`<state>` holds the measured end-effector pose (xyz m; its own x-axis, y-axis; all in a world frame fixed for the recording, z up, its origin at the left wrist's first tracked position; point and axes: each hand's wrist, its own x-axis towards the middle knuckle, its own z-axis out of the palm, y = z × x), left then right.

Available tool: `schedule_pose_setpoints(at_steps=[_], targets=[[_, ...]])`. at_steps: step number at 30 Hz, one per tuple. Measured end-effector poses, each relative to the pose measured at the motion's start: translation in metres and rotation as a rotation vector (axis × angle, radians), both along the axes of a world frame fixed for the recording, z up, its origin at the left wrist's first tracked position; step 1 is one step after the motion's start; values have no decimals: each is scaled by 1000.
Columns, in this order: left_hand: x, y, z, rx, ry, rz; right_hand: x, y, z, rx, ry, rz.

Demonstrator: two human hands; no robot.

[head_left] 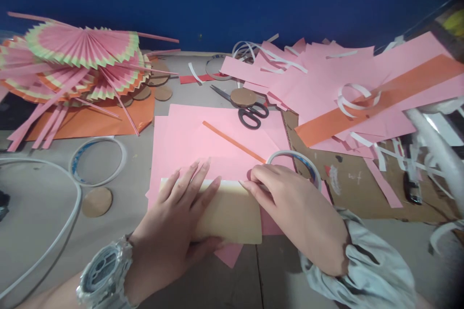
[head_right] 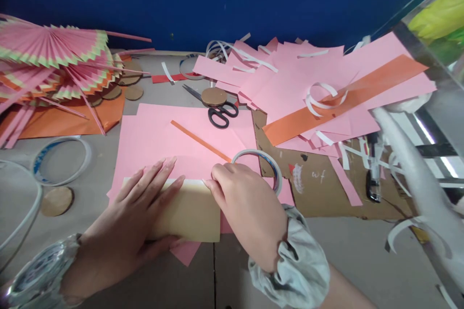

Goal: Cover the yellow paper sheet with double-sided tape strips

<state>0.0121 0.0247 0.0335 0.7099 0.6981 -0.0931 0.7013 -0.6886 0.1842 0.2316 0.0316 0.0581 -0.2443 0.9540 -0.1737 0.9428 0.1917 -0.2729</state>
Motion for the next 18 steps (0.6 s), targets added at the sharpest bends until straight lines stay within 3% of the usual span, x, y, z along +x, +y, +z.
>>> schedule_pose_setpoints(at_steps=[18], targets=[[0,-1,1,-7,-29,0,0,0,2,30,-56,103]])
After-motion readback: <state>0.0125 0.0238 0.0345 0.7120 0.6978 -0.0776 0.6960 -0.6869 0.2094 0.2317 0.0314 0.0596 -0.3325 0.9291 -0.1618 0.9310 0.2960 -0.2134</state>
